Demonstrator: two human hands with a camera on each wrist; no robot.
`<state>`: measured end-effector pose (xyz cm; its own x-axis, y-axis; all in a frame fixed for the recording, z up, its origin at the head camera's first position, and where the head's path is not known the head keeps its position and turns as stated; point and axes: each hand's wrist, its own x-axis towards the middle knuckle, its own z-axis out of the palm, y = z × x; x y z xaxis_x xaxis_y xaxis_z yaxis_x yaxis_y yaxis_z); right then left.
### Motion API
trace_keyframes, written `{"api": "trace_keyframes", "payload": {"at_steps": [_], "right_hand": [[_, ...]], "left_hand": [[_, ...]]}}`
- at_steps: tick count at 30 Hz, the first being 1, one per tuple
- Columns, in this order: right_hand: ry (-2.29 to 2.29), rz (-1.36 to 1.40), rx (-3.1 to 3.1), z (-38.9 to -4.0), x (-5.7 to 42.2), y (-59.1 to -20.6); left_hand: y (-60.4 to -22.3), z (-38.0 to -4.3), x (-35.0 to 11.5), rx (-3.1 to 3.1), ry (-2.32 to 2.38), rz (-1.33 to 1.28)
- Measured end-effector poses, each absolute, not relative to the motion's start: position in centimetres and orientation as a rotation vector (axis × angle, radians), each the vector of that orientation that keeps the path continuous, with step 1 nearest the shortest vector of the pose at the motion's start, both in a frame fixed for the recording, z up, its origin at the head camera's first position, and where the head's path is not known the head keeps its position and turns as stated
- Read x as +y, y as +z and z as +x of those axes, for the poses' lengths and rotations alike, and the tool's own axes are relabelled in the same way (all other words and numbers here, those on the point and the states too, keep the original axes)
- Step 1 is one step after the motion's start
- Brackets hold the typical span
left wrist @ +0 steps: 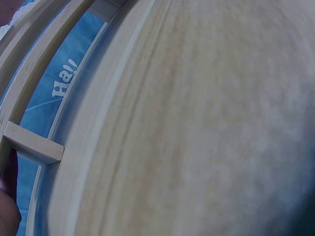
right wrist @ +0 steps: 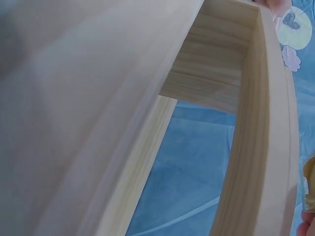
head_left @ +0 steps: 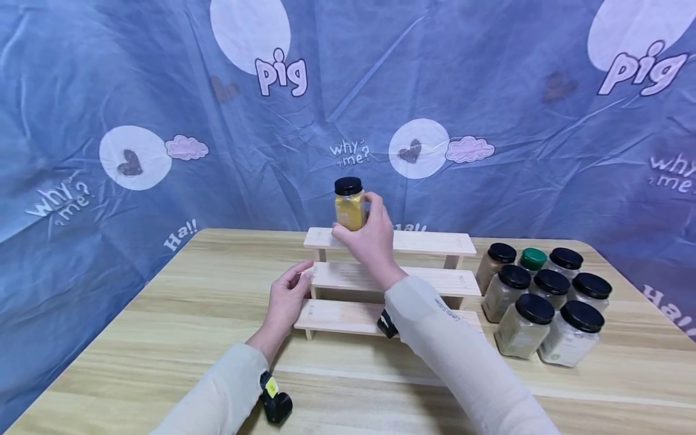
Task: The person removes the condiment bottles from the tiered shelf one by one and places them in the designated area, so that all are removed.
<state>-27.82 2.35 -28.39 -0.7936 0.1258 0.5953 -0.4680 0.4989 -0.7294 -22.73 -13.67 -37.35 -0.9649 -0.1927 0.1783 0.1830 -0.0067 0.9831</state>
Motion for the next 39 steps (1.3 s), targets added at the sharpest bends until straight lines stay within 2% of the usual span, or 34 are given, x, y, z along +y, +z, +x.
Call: {"api": "trace_keyframes", "payload": {"at_steps": [16,39], "right_hand": [[1.285,0.404,-1.861,-25.5,3.6,-28.3],[1.410,0.544,-1.694,-19.6,6.6,-26.6]], "left_hand": [[-37.4,-22.7,-13.8,-2.011,-2.073,0.001],[-37.5,-22.7,-13.7,-2.021,-2.052,0.026]]}}
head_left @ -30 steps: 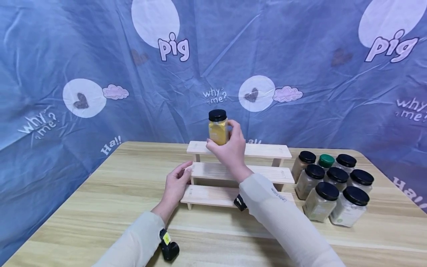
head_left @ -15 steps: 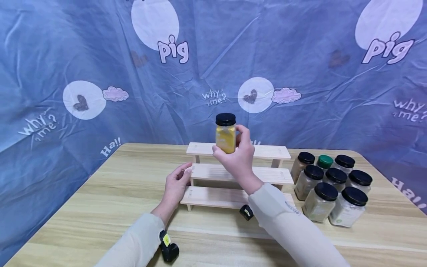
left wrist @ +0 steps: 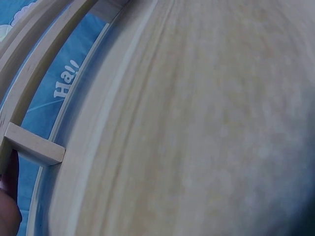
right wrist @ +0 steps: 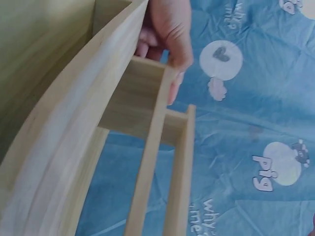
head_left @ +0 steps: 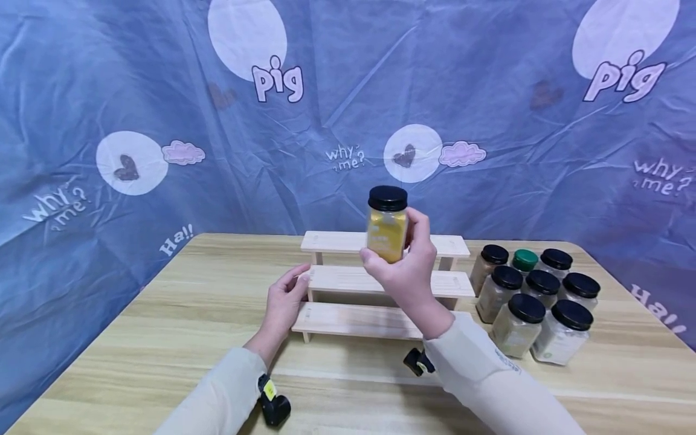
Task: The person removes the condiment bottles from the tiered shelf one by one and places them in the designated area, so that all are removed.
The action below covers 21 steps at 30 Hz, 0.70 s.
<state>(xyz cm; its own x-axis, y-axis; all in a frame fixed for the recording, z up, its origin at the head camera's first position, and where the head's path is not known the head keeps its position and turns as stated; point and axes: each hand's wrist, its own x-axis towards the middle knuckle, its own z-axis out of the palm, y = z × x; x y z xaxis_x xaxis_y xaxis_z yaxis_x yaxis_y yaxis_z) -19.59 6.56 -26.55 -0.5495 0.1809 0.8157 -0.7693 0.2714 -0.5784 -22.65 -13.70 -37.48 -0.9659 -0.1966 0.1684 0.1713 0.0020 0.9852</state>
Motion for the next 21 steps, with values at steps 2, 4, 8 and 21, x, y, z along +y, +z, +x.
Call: {"api": "trace_keyframes", "payload": {"at_steps": [2,4,8,21], "right_hand": [[1.448,0.546,-1.676,-19.0,6.8,-26.3],[1.466,0.543,-1.665,-18.5,7.0,-26.1],[1.487,0.543,-1.641,-17.6,7.6,-25.8],[1.566,0.560,-1.526,-15.6,10.5,-25.5]], "left_hand": [[-37.4,-22.6,-13.7,-2.021,-2.048,0.027],[-37.4,-22.6,-13.7,-2.020,-2.049,0.024],[-37.3,-22.6,-13.7,-2.017,-2.047,0.018],[-37.3,-22.5,-13.6,-2.015,-2.038,0.021]]}}
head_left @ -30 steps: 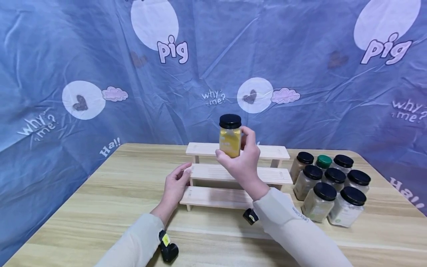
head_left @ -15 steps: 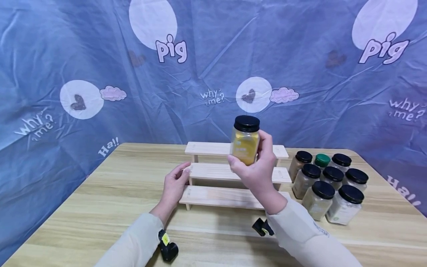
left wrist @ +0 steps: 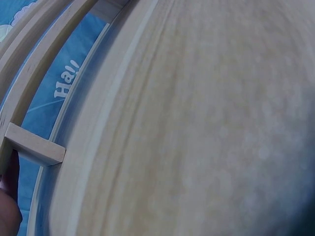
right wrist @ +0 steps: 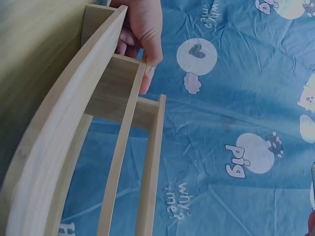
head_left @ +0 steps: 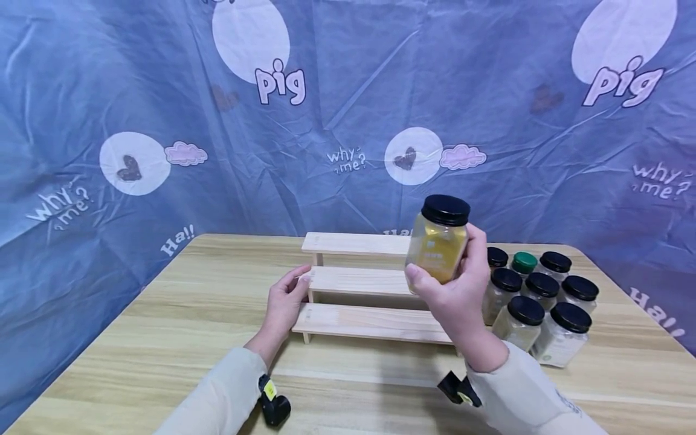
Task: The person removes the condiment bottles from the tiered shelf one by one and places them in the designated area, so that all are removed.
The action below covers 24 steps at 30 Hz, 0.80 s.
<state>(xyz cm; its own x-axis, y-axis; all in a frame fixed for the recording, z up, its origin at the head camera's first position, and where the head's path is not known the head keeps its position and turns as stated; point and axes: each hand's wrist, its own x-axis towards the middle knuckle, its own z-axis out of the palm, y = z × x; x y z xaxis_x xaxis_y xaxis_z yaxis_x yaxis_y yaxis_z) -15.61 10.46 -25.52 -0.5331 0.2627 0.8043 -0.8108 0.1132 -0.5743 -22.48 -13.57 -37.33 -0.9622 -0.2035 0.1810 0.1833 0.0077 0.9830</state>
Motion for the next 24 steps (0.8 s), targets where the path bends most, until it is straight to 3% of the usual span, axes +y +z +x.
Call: {"api": "trace_keyframes", "payload": {"at_steps": [24], "right_hand": [[1.542,0.484,-1.387,-12.6,17.7,-26.8]], "left_hand": [[-37.2,-22.5,-13.4,-2.014,-2.031,0.017]]}}
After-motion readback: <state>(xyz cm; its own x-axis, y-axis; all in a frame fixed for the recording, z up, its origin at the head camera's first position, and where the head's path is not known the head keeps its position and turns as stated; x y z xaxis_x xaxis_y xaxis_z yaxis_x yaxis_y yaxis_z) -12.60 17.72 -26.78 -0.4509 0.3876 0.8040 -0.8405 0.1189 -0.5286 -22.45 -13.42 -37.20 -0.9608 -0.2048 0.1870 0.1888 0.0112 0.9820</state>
